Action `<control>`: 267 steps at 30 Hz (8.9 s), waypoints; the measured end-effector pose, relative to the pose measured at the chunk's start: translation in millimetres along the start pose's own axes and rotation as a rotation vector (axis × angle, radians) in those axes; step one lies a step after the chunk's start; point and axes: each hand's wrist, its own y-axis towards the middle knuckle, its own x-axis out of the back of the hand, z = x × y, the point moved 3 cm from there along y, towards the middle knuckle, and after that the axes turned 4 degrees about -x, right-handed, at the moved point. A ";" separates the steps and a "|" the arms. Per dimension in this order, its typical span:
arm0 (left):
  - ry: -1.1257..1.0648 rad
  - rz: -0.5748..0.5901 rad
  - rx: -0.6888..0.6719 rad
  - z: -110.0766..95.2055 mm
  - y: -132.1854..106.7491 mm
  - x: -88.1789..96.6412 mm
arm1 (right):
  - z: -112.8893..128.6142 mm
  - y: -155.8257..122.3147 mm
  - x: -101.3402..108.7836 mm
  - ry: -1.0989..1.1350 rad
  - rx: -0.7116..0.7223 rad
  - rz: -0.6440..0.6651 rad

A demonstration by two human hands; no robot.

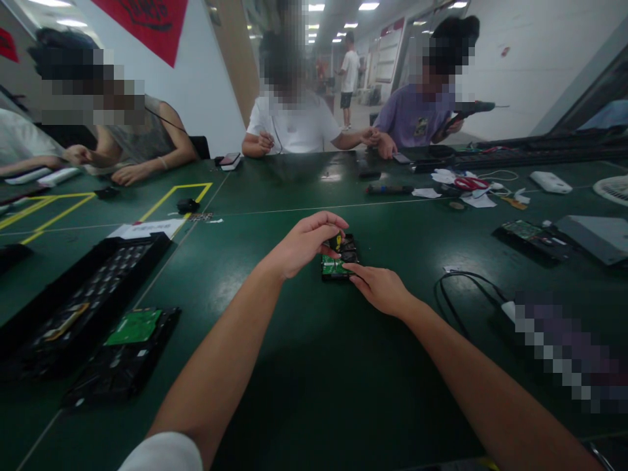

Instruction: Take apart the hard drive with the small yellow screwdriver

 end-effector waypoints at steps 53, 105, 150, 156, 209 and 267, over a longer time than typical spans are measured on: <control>0.018 -0.012 -0.046 -1.8 -0.6 1.7 | 0.8 -1.3 2.5 0.009 0.011 0.013; 0.204 0.015 -0.140 4.7 3.1 9.2 | -4.0 0.6 -3.2 0.018 0.021 -0.018; -0.009 -0.008 -0.039 2.4 2.4 2.9 | -1.3 0.0 -1.5 0.010 0.019 -0.005; 0.009 -0.029 -0.045 4.1 2.7 4.8 | -1.4 0.4 -2.0 0.018 0.025 -0.007; 0.059 0.009 -0.100 3.4 2.2 5.1 | -4.0 0.9 -3.0 0.031 0.022 -0.006; 0.115 0.072 -0.076 2.3 0.2 5.0 | -1.6 -1.0 0.7 0.051 0.006 0.006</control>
